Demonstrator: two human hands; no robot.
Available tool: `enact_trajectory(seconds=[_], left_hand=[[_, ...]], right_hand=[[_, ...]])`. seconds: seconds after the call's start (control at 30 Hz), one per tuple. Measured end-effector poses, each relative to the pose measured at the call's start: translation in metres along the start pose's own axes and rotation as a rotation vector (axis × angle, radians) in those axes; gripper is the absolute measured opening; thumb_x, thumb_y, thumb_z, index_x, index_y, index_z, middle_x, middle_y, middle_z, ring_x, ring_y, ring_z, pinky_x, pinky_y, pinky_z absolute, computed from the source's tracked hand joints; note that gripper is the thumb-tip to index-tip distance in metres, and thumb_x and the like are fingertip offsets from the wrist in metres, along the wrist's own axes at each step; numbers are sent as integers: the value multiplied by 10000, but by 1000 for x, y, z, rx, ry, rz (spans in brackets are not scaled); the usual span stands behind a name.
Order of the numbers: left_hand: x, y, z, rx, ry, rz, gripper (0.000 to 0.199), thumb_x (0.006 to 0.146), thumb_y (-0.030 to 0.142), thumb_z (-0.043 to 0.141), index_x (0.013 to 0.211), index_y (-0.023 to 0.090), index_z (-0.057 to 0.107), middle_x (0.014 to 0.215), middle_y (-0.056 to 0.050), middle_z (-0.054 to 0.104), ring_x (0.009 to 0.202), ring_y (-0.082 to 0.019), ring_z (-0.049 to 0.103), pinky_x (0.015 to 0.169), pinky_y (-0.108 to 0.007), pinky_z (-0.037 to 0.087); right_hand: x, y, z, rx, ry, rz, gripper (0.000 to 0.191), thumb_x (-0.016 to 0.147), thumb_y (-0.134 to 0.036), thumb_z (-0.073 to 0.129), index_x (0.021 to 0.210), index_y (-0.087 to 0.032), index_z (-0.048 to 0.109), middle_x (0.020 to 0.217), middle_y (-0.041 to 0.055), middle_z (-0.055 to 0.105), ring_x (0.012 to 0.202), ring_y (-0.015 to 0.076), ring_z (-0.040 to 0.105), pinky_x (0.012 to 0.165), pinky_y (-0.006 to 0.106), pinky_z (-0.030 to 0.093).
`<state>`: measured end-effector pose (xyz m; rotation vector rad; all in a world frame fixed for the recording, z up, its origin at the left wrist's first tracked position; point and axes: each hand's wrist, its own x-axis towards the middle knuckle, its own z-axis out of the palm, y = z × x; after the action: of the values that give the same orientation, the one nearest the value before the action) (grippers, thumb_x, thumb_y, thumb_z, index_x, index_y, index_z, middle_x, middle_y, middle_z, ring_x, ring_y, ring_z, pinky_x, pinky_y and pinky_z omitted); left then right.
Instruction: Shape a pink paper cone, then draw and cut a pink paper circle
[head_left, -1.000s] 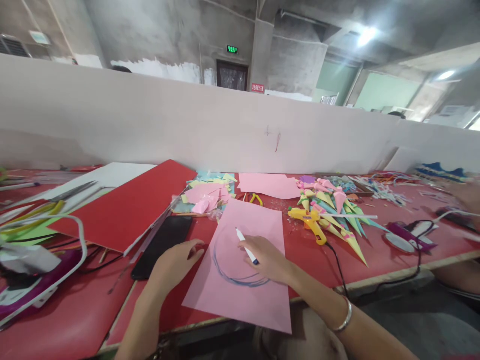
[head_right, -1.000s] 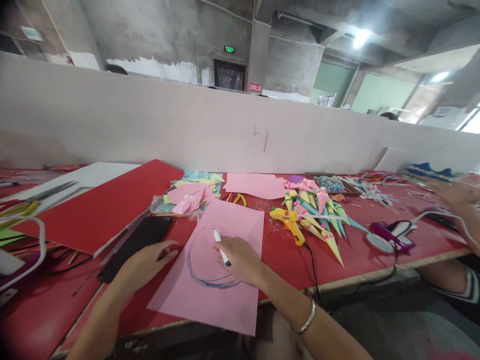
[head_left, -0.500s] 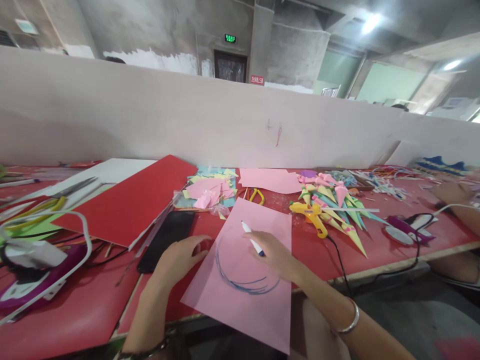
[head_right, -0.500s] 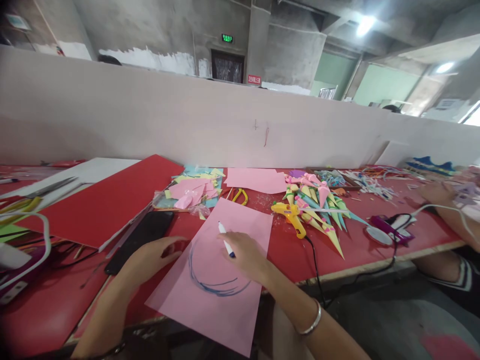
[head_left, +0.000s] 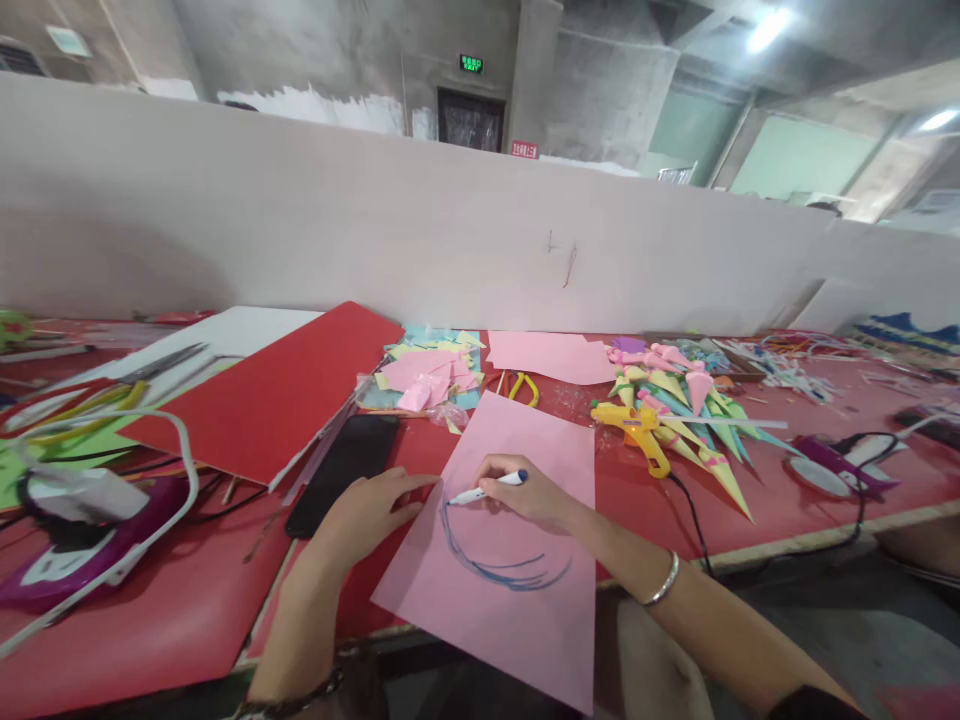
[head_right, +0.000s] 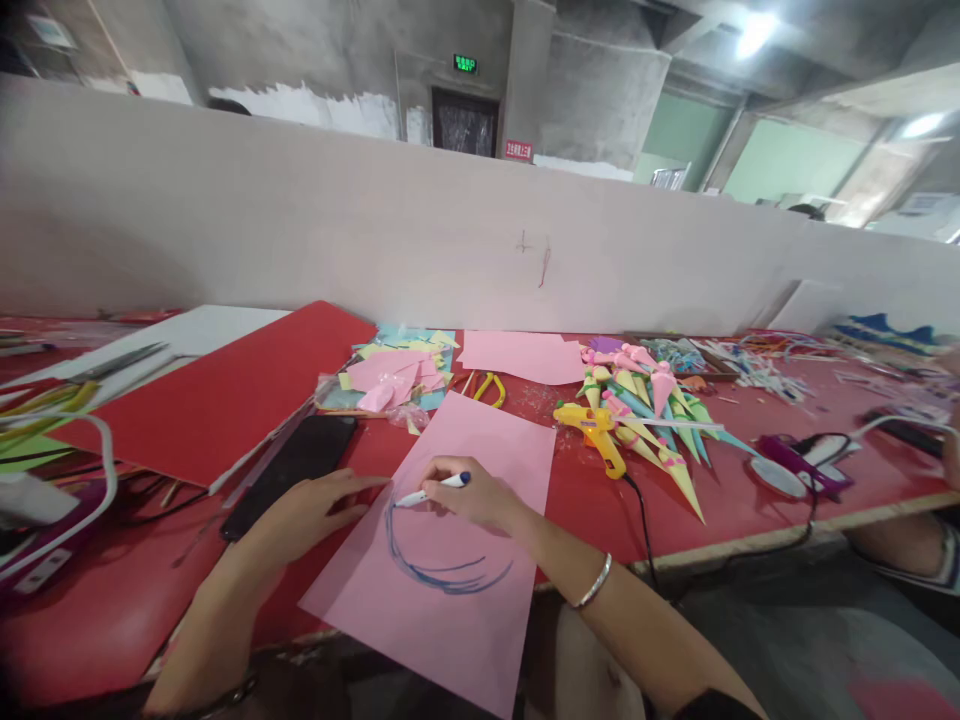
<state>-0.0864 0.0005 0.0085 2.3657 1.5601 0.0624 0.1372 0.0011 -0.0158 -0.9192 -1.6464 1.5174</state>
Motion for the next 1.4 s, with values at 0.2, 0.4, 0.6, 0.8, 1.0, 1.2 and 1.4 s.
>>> enact_trajectory(seconds=[0.2, 0.4, 0.6, 0.8, 1.0, 1.2, 1.4], left_hand=[[0, -2, 2, 5, 26, 17, 361, 835, 281, 402, 1164, 314, 547, 946, -17, 633, 839, -161, 585, 767, -262, 414], [-3, 2, -2, 45, -10, -9, 388, 838, 239, 395, 1196, 325, 516, 1056, -17, 619, 963, -176, 572, 807, -277, 408], [-4, 4, 1, 211, 11, 18, 401, 882, 251, 318, 1244, 343, 463, 989, -39, 616, 860, -180, 602, 730, -300, 412], [-9, 14, 9, 411, 68, 43, 444, 868, 151, 299, 1249, 300, 470, 1023, -87, 607, 794, -189, 614, 673, -306, 424], [-27, 21, 15, 474, 118, 25, 454, 845, 105, 301, 1235, 241, 489, 1008, -115, 606, 744, -192, 624, 655, -312, 458], [-38, 24, 18, 270, 14, 34, 347, 868, 147, 260, 1033, 170, 565, 1019, -101, 592, 859, -189, 619, 715, -300, 472], [-22, 23, 15, 200, 230, -37, 378, 857, 348, 367, 1184, 182, 462, 1134, -108, 526, 872, -217, 622, 739, -336, 487]], right_hand=[[9, 2, -6, -105, 53, -64, 110, 782, -251, 511, 725, -165, 547, 670, -18, 555, 627, 101, 514, 606, 213, 393], [25, 15, -26, -276, 448, -124, 135, 791, -304, 484, 731, -190, 524, 666, -22, 522, 654, 130, 514, 629, 241, 391], [7, 14, -27, -298, 481, -174, 162, 811, -308, 456, 876, -193, 550, 758, 13, 580, 681, 146, 558, 626, 250, 432], [-45, 4, -24, -664, 450, -265, 217, 833, -215, 408, 978, -193, 569, 957, 68, 635, 875, 201, 593, 814, 343, 431], [-78, 17, -31, -907, 315, -197, 347, 735, -97, 501, 1064, -204, 537, 1053, 93, 597, 1029, 246, 528, 886, 402, 399], [-63, 9, -61, -690, 26, -245, 195, 801, -159, 481, 976, -180, 564, 1061, 95, 613, 950, 187, 581, 866, 337, 426], [-36, -5, -85, -371, -116, -71, 162, 810, -309, 523, 855, -170, 593, 1016, 78, 632, 891, 173, 586, 760, 306, 474]])
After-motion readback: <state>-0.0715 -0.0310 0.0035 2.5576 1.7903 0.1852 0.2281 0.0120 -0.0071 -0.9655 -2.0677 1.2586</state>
